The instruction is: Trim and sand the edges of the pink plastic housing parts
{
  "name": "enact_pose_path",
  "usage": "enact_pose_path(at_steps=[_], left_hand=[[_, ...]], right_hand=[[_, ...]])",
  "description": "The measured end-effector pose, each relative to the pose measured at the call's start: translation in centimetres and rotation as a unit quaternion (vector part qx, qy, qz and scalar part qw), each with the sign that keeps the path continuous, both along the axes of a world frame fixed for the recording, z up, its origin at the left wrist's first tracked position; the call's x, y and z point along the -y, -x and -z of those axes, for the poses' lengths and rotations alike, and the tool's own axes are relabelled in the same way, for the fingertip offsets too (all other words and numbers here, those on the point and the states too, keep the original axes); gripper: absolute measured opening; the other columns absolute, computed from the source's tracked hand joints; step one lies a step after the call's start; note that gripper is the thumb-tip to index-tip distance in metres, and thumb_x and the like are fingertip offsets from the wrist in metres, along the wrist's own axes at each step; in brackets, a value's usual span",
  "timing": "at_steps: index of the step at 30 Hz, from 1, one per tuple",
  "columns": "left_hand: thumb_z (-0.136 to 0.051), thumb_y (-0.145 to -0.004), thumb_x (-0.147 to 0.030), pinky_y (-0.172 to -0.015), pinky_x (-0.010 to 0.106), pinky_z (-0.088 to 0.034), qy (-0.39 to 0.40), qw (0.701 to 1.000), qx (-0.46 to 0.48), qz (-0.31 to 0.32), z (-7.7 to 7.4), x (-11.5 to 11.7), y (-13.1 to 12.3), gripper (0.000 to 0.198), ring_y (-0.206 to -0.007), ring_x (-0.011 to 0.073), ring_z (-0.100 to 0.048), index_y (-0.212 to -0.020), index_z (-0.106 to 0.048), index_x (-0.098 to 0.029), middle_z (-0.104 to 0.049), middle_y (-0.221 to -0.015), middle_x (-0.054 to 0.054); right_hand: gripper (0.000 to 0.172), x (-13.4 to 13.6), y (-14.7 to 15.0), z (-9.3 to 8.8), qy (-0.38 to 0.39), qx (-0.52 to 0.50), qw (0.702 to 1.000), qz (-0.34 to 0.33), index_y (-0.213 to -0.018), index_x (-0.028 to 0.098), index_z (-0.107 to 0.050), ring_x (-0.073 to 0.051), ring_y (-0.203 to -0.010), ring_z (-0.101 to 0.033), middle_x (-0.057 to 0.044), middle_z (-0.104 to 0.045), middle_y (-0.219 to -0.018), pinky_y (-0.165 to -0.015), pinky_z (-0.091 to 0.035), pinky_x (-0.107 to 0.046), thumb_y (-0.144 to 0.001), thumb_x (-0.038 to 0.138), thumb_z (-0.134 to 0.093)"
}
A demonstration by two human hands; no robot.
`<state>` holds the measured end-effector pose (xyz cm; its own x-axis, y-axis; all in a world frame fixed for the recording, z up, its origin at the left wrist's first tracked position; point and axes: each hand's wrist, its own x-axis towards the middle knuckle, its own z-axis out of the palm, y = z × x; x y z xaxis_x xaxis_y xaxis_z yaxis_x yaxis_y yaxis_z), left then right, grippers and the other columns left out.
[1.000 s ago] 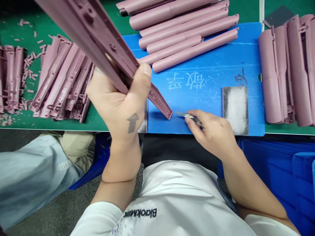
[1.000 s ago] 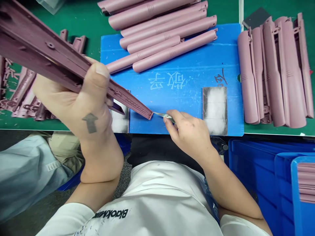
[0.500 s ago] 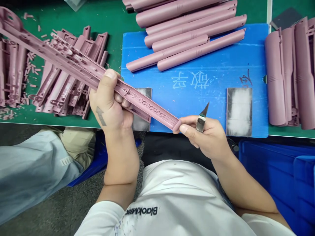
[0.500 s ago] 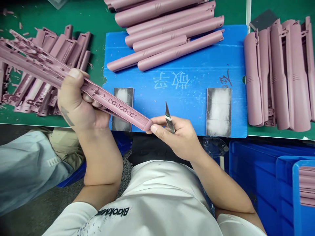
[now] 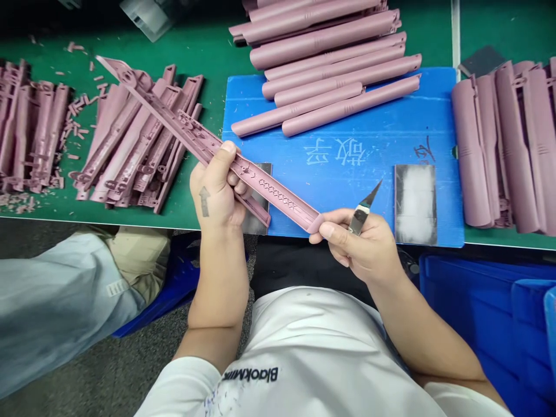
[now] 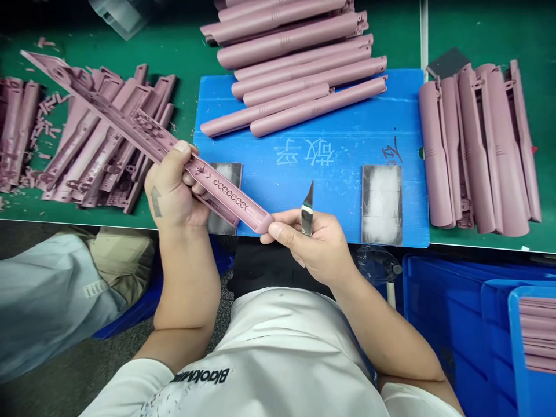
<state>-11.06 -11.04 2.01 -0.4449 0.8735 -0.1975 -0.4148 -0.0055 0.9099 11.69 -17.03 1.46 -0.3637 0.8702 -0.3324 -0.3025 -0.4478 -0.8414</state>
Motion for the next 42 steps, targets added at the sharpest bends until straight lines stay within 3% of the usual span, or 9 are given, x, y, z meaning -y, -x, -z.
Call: enact_pose_path(at_steps=[7, 18, 24, 30, 37, 42], left_hand=[[-0.077, -0.092, -0.024, -0.037, 0.019, -0.02, -0.001, 1.0, 0.004, 0.009, 0.5, -0.2, -0.3, 0.031, -0.04, 0.0022, -0.031, -0.07, -0.057, -0.017, -0.037, -0.051, -0.007], [-0.085, -0.086, -0.029, -0.037, 0.015, -0.028, -0.004, 1.0, 0.027, -0.001, 0.0, 0.1, -1.1, 0.026, -0.042, 0.0026, -0.035, -0.074, -0.065, -0.017, -0.038, -0.053, -0.007], [-0.092, -0.078, -0.033, -0.035, 0.016, -0.027, 0.009, 0.997, 0.077, 0.011, 0.3, -0.1, -1.1, 0.035, -0.038, 0.0024, -0.034, -0.073, -0.061, -0.017, -0.034, -0.052, -0.01], [-0.088, -0.083, -0.032, -0.034, 0.015, -0.027, 0.018, 0.989, 0.139, 0.047, 0.2, -0.3, -1.0, 0.041, -0.038, 0.0021, -0.036, -0.068, -0.052, -0.017, -0.036, -0.052, -0.009], [-0.091, -0.08, -0.03, -0.033, 0.013, -0.027, 0.031, 0.987, 0.151, 0.048, -0.1, -0.4, -1.3, 0.035, -0.036, 0.0016, -0.037, -0.075, -0.058, -0.017, -0.04, -0.052, -0.01], [-0.091, -0.079, -0.031, -0.033, 0.013, -0.027, 0.038, 0.986, 0.152, 0.049, 0.0, -0.3, -1.5, 0.043, -0.037, 0.0011, -0.037, -0.07, -0.051, -0.017, -0.04, -0.052, -0.011]], right_hand=[[0.031, 0.1, 0.1, -0.2, 0.012, -0.015, 1.0, 0.004, -0.094, 0.018, -0.082, -0.004, -0.038, -0.038, -0.006, -0.081, -0.079, -0.031, -0.026, -0.021, -0.085, 0.046, -0.089], [0.033, 0.3, 1.4, -0.7, 0.0, -0.035, 0.999, 0.03, -0.089, 0.023, -0.061, -0.004, -0.036, -0.038, 0.002, -0.077, -0.072, -0.033, -0.032, -0.018, -0.088, 0.047, -0.084], [0.03, 0.2, 1.5, -2.0, -0.007, -0.051, 0.998, 0.024, -0.091, 0.022, -0.064, -0.004, -0.036, -0.04, -0.001, -0.08, -0.078, -0.033, -0.033, -0.019, -0.087, 0.042, -0.085], [0.029, -0.5, 1.9, -3.5, -0.029, -0.082, 0.996, 0.018, -0.093, 0.02, -0.067, -0.003, -0.036, -0.039, -0.006, -0.083, -0.084, -0.033, -0.035, -0.019, -0.086, 0.041, -0.086], [0.031, -0.6, 1.8, -3.4, -0.038, -0.091, 0.995, 0.01, -0.096, 0.02, -0.069, -0.003, -0.037, -0.039, -0.005, -0.083, -0.085, -0.033, -0.034, -0.018, -0.086, 0.043, -0.088], [0.03, -0.6, 1.5, -3.3, -0.043, -0.095, 0.995, 0.007, -0.098, 0.019, -0.073, -0.003, -0.038, -0.039, -0.006, -0.082, -0.087, -0.033, -0.035, -0.018, -0.086, 0.042, -0.089]])
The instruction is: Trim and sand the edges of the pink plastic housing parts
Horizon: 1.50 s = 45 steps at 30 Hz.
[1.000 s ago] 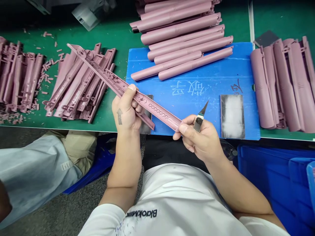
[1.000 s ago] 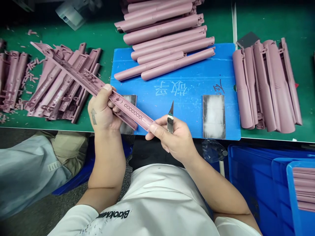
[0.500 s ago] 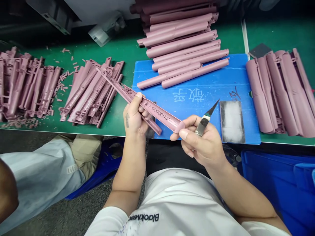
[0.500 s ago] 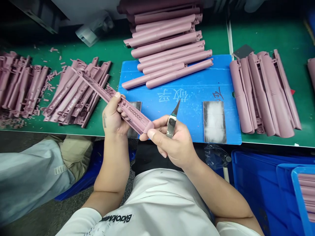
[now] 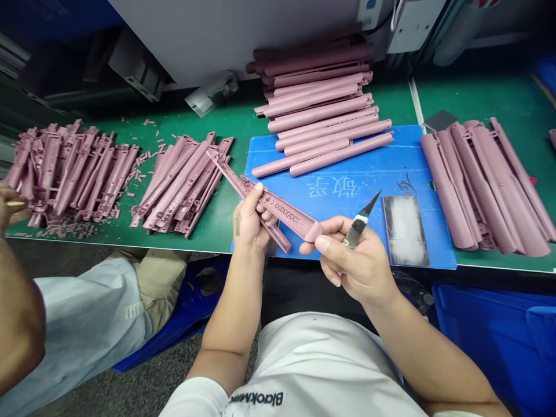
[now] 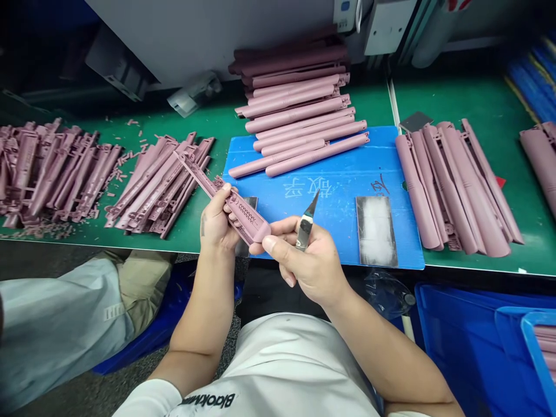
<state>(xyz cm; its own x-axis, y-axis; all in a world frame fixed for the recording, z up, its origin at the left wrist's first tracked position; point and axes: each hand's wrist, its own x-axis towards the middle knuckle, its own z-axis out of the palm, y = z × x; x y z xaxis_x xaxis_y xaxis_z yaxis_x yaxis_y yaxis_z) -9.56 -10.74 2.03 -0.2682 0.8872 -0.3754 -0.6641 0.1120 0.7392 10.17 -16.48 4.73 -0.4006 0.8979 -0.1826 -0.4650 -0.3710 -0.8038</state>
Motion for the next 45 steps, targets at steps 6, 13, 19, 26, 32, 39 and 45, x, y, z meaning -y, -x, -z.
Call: enact_pose_path(at_steps=[6, 13, 19, 26, 32, 39, 45], left_hand=[[-0.091, -0.078, -0.031, -0.032, 0.013, -0.028, 0.004, 1.0, -0.003, 0.003, 0.0, 0.0, -0.2, 0.035, -0.036, 0.0012, -0.037, -0.076, -0.059, -0.016, -0.04, -0.052, -0.012], [-0.09, -0.079, -0.03, -0.032, 0.013, -0.026, 0.012, 1.0, -0.004, -0.005, 0.1, 0.0, -0.3, 0.031, -0.035, 0.0016, -0.036, -0.079, -0.062, -0.015, -0.041, -0.051, -0.012], [-0.092, -0.076, -0.034, -0.033, 0.013, -0.026, -0.004, 1.0, -0.007, -0.03, 0.1, 0.0, -0.4, 0.036, -0.037, 0.0015, -0.035, -0.079, -0.061, -0.015, -0.038, -0.051, -0.012], [-0.094, -0.074, -0.042, -0.037, 0.015, -0.027, -0.12, 0.975, -0.109, -0.149, -1.6, 0.5, 0.4, 0.038, -0.041, 0.0024, -0.036, -0.082, -0.066, -0.017, -0.038, -0.055, -0.01], [-0.094, -0.073, -0.046, -0.039, 0.018, -0.028, -0.135, 0.963, -0.154, -0.178, -2.4, 0.9, 0.7, 0.039, -0.043, 0.0039, -0.037, -0.084, -0.071, -0.017, -0.039, -0.054, -0.009], [-0.093, -0.076, -0.048, -0.04, 0.019, -0.028, -0.146, 0.955, -0.178, -0.185, -2.4, 1.1, 0.8, 0.039, -0.043, 0.0044, -0.037, -0.084, -0.072, -0.016, -0.039, -0.055, -0.008], [-0.09, -0.081, -0.047, -0.039, 0.021, -0.028, -0.171, 0.945, -0.197, -0.195, -2.6, 1.3, 0.8, 0.035, -0.043, 0.0053, -0.037, -0.085, -0.071, -0.017, -0.038, -0.054, -0.008]], right_hand=[[0.031, 0.0, 0.0, -0.1, 0.004, -0.007, 1.0, 0.003, -0.097, 0.018, -0.075, -0.002, -0.037, -0.038, -0.006, -0.082, -0.085, -0.033, -0.035, -0.018, -0.084, 0.041, -0.091], [0.031, -0.1, 0.0, -0.1, 0.006, -0.007, 1.0, 0.002, -0.097, 0.018, -0.075, -0.002, -0.037, -0.039, -0.006, -0.082, -0.085, -0.033, -0.035, -0.018, -0.085, 0.041, -0.09], [0.029, -0.2, 0.0, 0.1, -0.001, -0.004, 1.0, 0.006, -0.096, 0.017, -0.076, -0.002, -0.038, -0.038, -0.006, -0.081, -0.083, -0.034, -0.036, -0.017, -0.087, 0.042, -0.089], [0.024, -0.4, -0.7, 0.8, -0.01, 0.01, 0.999, 0.04, -0.097, 0.019, -0.078, -0.002, -0.039, -0.039, -0.006, -0.082, -0.084, -0.035, -0.037, -0.018, -0.088, 0.039, -0.087], [0.022, -0.4, -0.9, 0.8, -0.018, 0.01, 0.999, 0.047, -0.097, 0.02, -0.079, -0.002, -0.038, -0.037, -0.005, -0.082, -0.084, -0.035, -0.036, -0.018, -0.089, 0.038, -0.086], [0.024, -0.3, -0.9, 0.7, -0.02, 0.024, 0.998, 0.055, -0.097, 0.019, -0.078, -0.002, -0.037, -0.036, -0.007, -0.084, -0.086, -0.035, -0.036, -0.019, -0.088, 0.04, -0.086], [0.024, -0.3, -0.9, 1.0, -0.026, 0.027, 0.998, 0.059, -0.097, 0.019, -0.076, -0.002, -0.038, -0.037, -0.005, -0.082, -0.085, -0.035, -0.037, -0.02, -0.09, 0.041, -0.084]])
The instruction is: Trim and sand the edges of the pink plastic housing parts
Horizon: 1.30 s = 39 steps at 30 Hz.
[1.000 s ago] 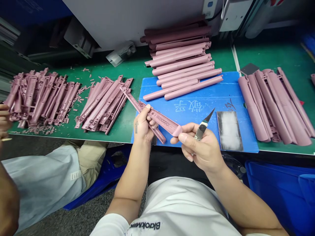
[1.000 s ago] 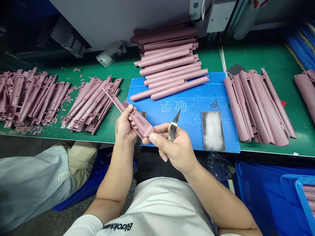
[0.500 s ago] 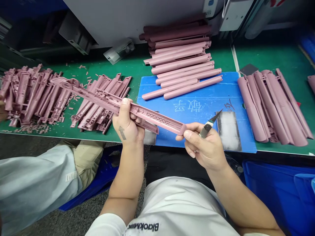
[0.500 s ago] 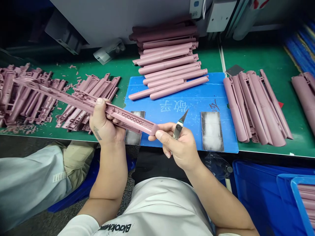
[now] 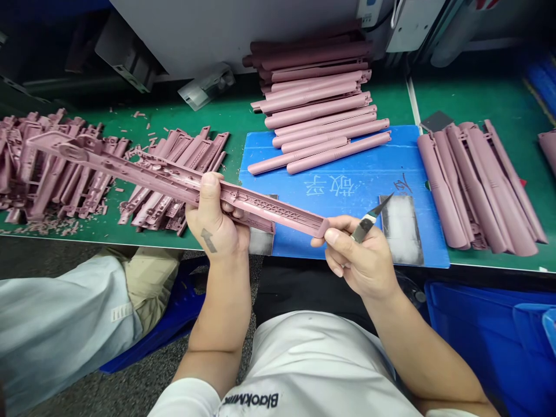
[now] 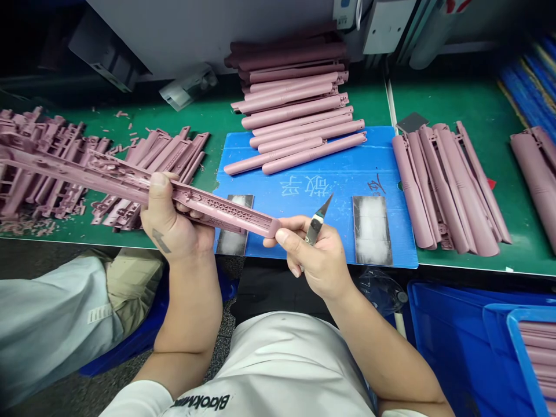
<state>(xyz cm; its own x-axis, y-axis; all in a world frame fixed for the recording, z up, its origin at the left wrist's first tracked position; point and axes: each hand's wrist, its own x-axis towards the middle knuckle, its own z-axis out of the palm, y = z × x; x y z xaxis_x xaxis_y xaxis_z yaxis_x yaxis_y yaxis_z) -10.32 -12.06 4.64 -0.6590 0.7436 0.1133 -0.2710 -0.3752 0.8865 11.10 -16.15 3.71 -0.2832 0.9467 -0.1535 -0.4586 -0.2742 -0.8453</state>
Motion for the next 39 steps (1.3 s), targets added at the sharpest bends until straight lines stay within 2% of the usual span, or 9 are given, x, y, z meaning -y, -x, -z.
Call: enact_pose_path(at_steps=[6, 13, 17, 22, 25, 28, 33, 36, 39], left_hand=[[-0.083, -0.086, -0.043, -0.039, 0.023, -0.028, -0.036, 0.997, -0.054, -0.053, -0.4, 0.8, -1.1, 0.028, -0.043, 0.0061, -0.033, -0.085, -0.069, -0.019, -0.035, -0.055, -0.008], [-0.08, -0.085, -0.042, -0.04, 0.026, -0.027, -0.061, 0.985, -0.107, -0.118, -0.8, 1.2, -1.7, 0.023, -0.045, 0.0068, -0.028, -0.088, -0.068, -0.022, -0.037, -0.061, -0.006], [-0.079, -0.084, -0.045, -0.041, 0.026, -0.028, -0.044, 0.984, -0.123, -0.123, -0.7, 1.2, -1.8, 0.025, -0.047, 0.0075, -0.03, -0.088, -0.067, -0.023, -0.037, -0.062, -0.005], [-0.08, -0.086, -0.045, -0.04, 0.025, -0.027, -0.015, 0.994, -0.068, -0.08, -1.4, 2.0, -2.2, 0.023, -0.045, 0.0083, -0.03, -0.087, -0.07, -0.025, -0.033, -0.058, -0.006], [-0.088, -0.081, -0.045, -0.039, 0.023, -0.028, 0.023, 1.0, -0.017, 0.012, -1.6, 2.2, -2.1, 0.027, -0.044, 0.0076, -0.033, -0.088, -0.074, -0.023, -0.036, -0.055, -0.006], [-0.092, -0.078, -0.047, -0.037, 0.022, -0.027, 0.047, 0.995, 0.031, 0.084, -0.8, 2.0, -2.3, 0.034, -0.041, 0.006, -0.031, -0.091, -0.075, -0.02, -0.038, -0.052, -0.007], [-0.088, -0.086, -0.043, -0.039, 0.022, -0.029, 0.022, 0.999, -0.004, 0.035, 1.4, 1.8, -3.0, 0.028, -0.042, 0.0057, -0.034, -0.094, -0.075, -0.02, -0.038, -0.052, -0.008], [-0.088, -0.085, -0.044, -0.042, 0.022, -0.031, 0.04, 0.998, -0.034, 0.028, 2.0, 2.1, -3.1, 0.03, -0.043, 0.0053, -0.036, -0.096, -0.073, -0.02, -0.037, -0.056, -0.008], [-0.09, -0.082, -0.051, -0.043, 0.024, -0.032, 0.063, 0.995, -0.058, 0.047, 1.9, 2.4, -3.2, 0.037, -0.045, 0.0061, -0.037, -0.095, -0.073, -0.02, -0.038, -0.059, -0.006]], right_hand=[[0.027, -0.2, 0.3, 0.9, 0.021, 0.011, 0.999, 0.023, -0.096, 0.022, -0.07, -0.004, -0.039, -0.042, 0.004, -0.074, -0.075, -0.035, -0.038, -0.018, -0.091, 0.043, -0.086], [0.023, 0.1, 0.2, 1.7, 0.007, 0.011, 1.0, 0.015, -0.1, 0.022, -0.069, -0.003, -0.041, -0.044, 0.005, -0.073, -0.08, -0.037, -0.038, -0.017, -0.09, 0.035, -0.086], [0.026, 0.1, 0.1, 1.7, 0.012, 0.023, 1.0, 0.016, -0.1, 0.022, -0.067, -0.003, -0.042, -0.043, 0.005, -0.072, -0.081, -0.036, -0.038, -0.018, -0.088, 0.036, -0.086], [0.028, 0.2, -0.3, 1.7, 0.009, 0.044, 0.999, 0.014, -0.101, 0.023, -0.065, -0.004, -0.042, -0.042, 0.005, -0.071, -0.081, -0.037, -0.037, -0.02, -0.089, 0.038, -0.085], [0.03, -0.4, -0.7, 2.3, 0.001, 0.083, 0.996, 0.039, -0.102, 0.024, -0.065, -0.005, -0.042, -0.042, 0.004, -0.071, -0.081, -0.038, -0.034, -0.021, -0.088, 0.04, -0.085], [0.032, -1.5, -1.3, 3.1, -0.013, 0.14, 0.987, 0.083, -0.106, 0.025, -0.066, -0.005, -0.045, -0.04, 0.004, -0.069, -0.082, -0.039, -0.029, -0.023, -0.088, 0.043, -0.085], [0.034, -1.2, -2.5, 3.1, -0.101, 0.334, 0.927, 0.137, -0.123, 0.027, -0.064, -0.013, -0.061, -0.051, 0.003, -0.062, -0.083, -0.056, -0.04, -0.028, -0.101, 0.053, -0.072], [0.033, 0.5, -2.7, 2.4, -0.168, 0.445, 0.88, 0.015, -0.121, 0.026, -0.065, -0.016, -0.067, -0.059, 0.001, -0.066, -0.081, -0.066, -0.044, -0.03, -0.111, 0.054, -0.051], [0.036, 1.6, -1.8, 2.2, -0.238, 0.542, 0.798, -0.115, -0.122, 0.023, -0.067, -0.02, -0.078, -0.07, -0.003, -0.076, -0.089, -0.07, -0.043, -0.031, -0.113, 0.052, -0.046]])
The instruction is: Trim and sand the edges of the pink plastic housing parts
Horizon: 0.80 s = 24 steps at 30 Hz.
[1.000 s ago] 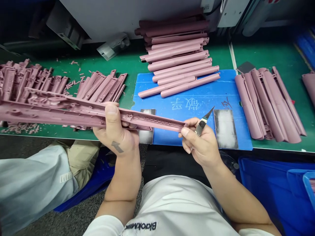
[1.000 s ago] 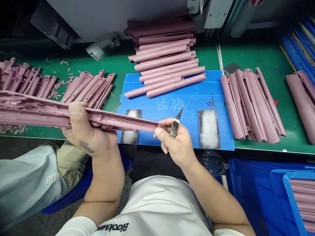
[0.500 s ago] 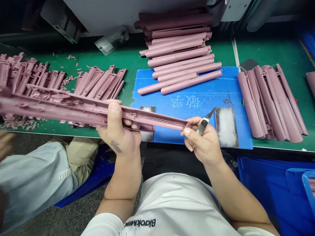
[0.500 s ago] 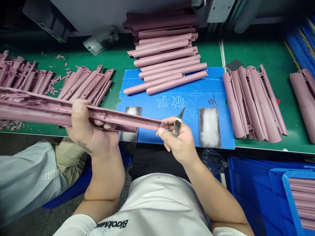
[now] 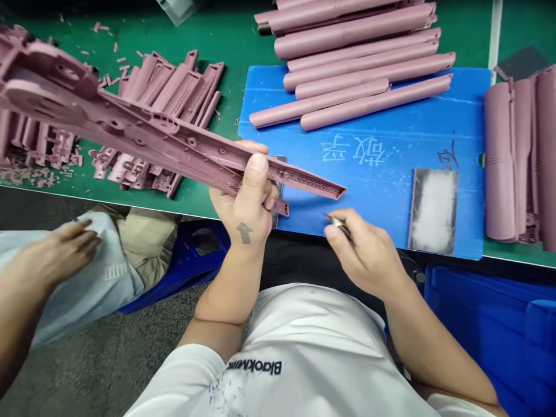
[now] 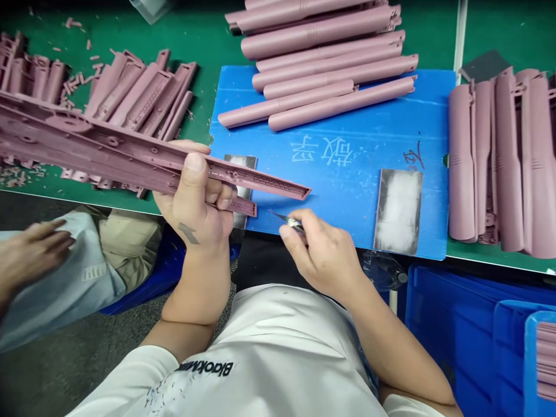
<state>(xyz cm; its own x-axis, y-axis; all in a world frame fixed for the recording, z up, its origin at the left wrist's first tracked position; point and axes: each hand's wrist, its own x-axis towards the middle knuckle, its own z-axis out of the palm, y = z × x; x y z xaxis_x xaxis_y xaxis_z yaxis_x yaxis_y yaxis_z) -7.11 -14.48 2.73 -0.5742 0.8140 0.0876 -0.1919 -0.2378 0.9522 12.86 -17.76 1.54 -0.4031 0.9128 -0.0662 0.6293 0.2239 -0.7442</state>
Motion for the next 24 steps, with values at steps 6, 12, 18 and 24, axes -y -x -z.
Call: enact_pose_path(at_steps=[6, 12, 18, 24], left_hand=[[-0.09, -0.081, -0.054, -0.044, 0.027, -0.024, -0.007, 0.999, -0.018, 0.035, -0.5, -0.4, -1.0, 0.038, -0.044, 0.008, -0.035, -0.09, -0.076, -0.019, -0.041, -0.058, -0.004], [-0.095, -0.076, -0.056, -0.042, 0.025, -0.022, -0.009, 0.998, 0.0, 0.069, -0.8, -0.9, -1.1, 0.042, -0.043, 0.0051, -0.032, -0.087, -0.076, -0.019, -0.038, -0.056, -0.005], [-0.087, -0.089, -0.039, -0.043, 0.021, -0.022, 0.019, 0.996, 0.018, 0.087, -1.2, -0.9, -0.8, 0.022, -0.044, 0.002, -0.034, -0.085, -0.078, -0.019, -0.047, -0.059, -0.004], [-0.086, -0.09, -0.032, -0.042, 0.024, -0.019, 0.039, 0.996, 0.025, 0.079, -1.7, -1.3, -1.0, 0.019, -0.04, 0.0014, -0.032, -0.083, -0.076, -0.017, -0.045, -0.055, -0.005]], right_hand=[[0.043, -0.7, 2.5, 0.4, -0.081, 0.209, 0.972, -0.074, -0.123, 0.025, -0.074, -0.023, -0.09, -0.075, -0.007, -0.081, -0.105, -0.063, -0.03, -0.034, -0.116, 0.049, -0.04], [0.041, -1.8, 2.9, -0.2, -0.069, 0.253, 0.959, -0.104, -0.127, 0.028, -0.073, -0.022, -0.083, -0.074, -0.006, -0.081, -0.103, -0.06, -0.021, -0.036, -0.115, 0.049, -0.041], [0.039, -2.2, 2.9, -0.4, -0.061, 0.262, 0.956, -0.121, -0.12, 0.031, -0.076, -0.022, -0.079, -0.072, -0.004, -0.082, -0.101, -0.061, -0.018, -0.036, -0.114, 0.049, -0.042], [0.045, -2.1, 3.2, 0.0, -0.072, 0.262, 0.957, -0.105, -0.119, 0.029, -0.077, -0.02, -0.073, -0.069, -0.006, -0.079, -0.095, -0.061, -0.017, -0.037, -0.115, 0.051, -0.038]])
